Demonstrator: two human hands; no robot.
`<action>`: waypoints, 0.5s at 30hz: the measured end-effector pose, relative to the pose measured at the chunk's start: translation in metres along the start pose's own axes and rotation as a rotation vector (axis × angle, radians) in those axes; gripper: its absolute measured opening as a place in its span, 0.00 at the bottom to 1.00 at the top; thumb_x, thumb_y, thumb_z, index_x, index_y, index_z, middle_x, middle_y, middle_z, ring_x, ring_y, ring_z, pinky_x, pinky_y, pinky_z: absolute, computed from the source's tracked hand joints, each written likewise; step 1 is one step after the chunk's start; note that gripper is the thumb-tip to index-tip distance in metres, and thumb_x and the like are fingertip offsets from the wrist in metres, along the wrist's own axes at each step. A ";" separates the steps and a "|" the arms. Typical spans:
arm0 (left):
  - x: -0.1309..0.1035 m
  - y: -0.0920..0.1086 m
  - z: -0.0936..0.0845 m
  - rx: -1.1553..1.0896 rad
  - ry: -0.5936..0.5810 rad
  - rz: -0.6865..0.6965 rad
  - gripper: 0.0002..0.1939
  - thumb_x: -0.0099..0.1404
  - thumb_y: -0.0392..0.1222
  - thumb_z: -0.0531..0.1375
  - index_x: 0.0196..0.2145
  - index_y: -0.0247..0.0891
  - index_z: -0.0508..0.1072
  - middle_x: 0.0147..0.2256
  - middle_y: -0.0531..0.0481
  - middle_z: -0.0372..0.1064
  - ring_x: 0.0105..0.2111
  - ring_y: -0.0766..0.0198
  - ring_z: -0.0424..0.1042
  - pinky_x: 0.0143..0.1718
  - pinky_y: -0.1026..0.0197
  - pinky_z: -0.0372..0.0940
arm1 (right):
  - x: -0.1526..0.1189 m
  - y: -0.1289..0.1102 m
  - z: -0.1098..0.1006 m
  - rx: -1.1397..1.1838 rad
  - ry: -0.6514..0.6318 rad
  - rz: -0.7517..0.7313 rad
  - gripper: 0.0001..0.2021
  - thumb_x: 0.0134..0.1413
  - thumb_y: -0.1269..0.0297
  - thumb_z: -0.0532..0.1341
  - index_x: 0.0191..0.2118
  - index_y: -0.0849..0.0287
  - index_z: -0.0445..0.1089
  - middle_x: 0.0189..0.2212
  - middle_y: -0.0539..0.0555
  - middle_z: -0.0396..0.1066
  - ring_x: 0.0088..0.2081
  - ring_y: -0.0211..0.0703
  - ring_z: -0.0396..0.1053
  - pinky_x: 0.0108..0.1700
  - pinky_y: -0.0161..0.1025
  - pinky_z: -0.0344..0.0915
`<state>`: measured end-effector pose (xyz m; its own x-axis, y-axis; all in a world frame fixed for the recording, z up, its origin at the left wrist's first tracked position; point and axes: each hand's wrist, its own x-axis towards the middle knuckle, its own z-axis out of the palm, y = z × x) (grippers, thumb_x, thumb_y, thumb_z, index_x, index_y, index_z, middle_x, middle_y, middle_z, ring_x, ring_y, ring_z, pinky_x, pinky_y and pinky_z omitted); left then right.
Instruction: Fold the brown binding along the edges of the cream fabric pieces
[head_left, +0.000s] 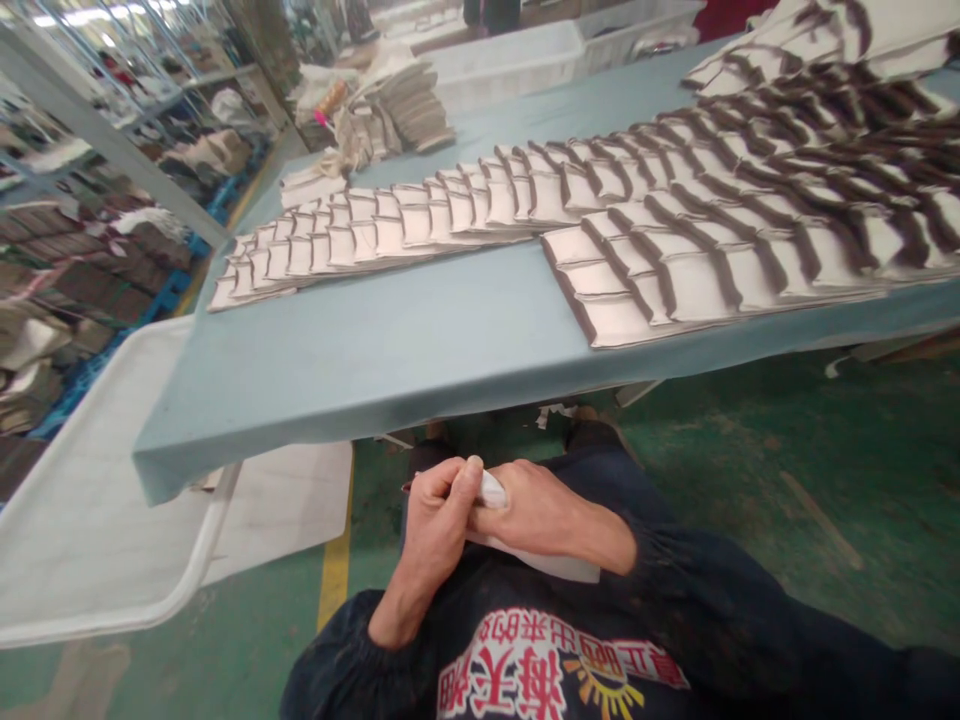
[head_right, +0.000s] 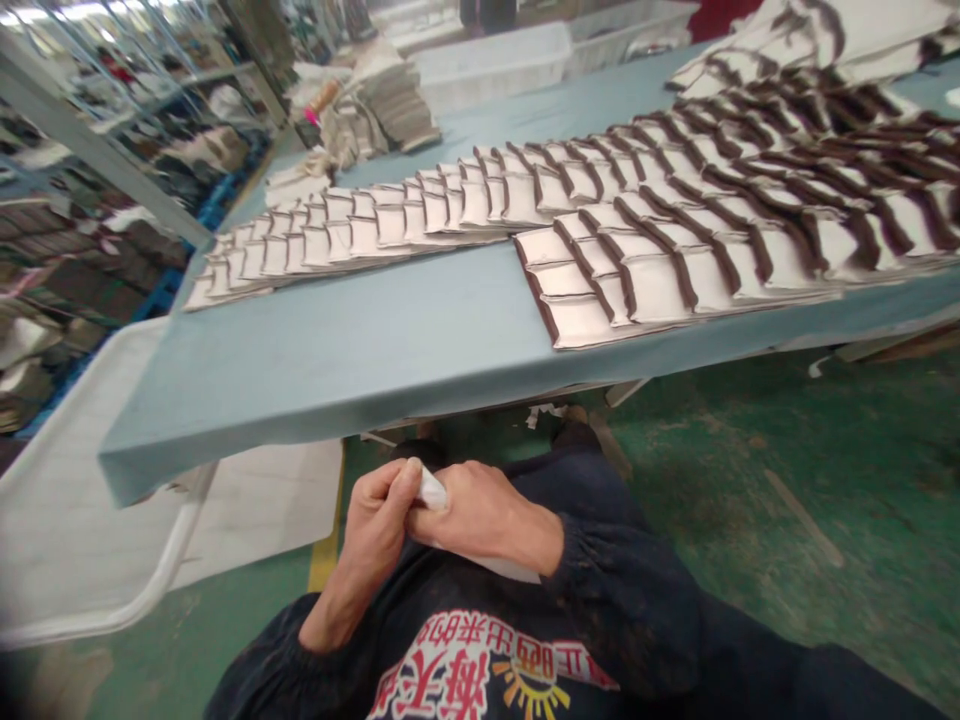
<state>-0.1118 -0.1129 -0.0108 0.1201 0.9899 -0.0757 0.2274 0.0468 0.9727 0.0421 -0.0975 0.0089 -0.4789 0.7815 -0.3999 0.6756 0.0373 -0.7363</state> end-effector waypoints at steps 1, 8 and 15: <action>0.000 -0.001 -0.001 -0.006 -0.001 -0.011 0.32 0.69 0.65 0.58 0.19 0.37 0.63 0.20 0.56 0.52 0.22 0.69 0.51 0.24 0.64 0.50 | -0.003 0.001 -0.002 0.014 0.019 0.025 0.15 0.60 0.50 0.64 0.35 0.57 0.79 0.31 0.54 0.80 0.31 0.47 0.75 0.29 0.37 0.55; -0.003 -0.001 -0.012 0.035 0.067 0.034 0.31 0.70 0.66 0.57 0.21 0.38 0.61 0.21 0.56 0.51 0.23 0.68 0.50 0.23 0.64 0.49 | -0.035 0.011 -0.014 0.062 0.441 -0.177 0.18 0.56 0.60 0.69 0.52 0.57 0.74 0.44 0.55 0.79 0.44 0.49 0.75 0.47 0.43 0.68; -0.002 0.005 -0.006 0.105 0.031 0.257 0.23 0.75 0.49 0.56 0.22 0.36 0.66 0.21 0.56 0.58 0.22 0.69 0.54 0.23 0.65 0.51 | -0.034 0.010 -0.004 -0.048 0.613 -0.426 0.08 0.71 0.66 0.60 0.41 0.60 0.76 0.36 0.55 0.78 0.38 0.45 0.74 0.42 0.40 0.68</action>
<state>-0.1167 -0.1137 -0.0049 0.1577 0.9711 0.1792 0.2920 -0.2192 0.9310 0.0675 -0.1207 0.0173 -0.3155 0.9000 0.3006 0.5318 0.4301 -0.7295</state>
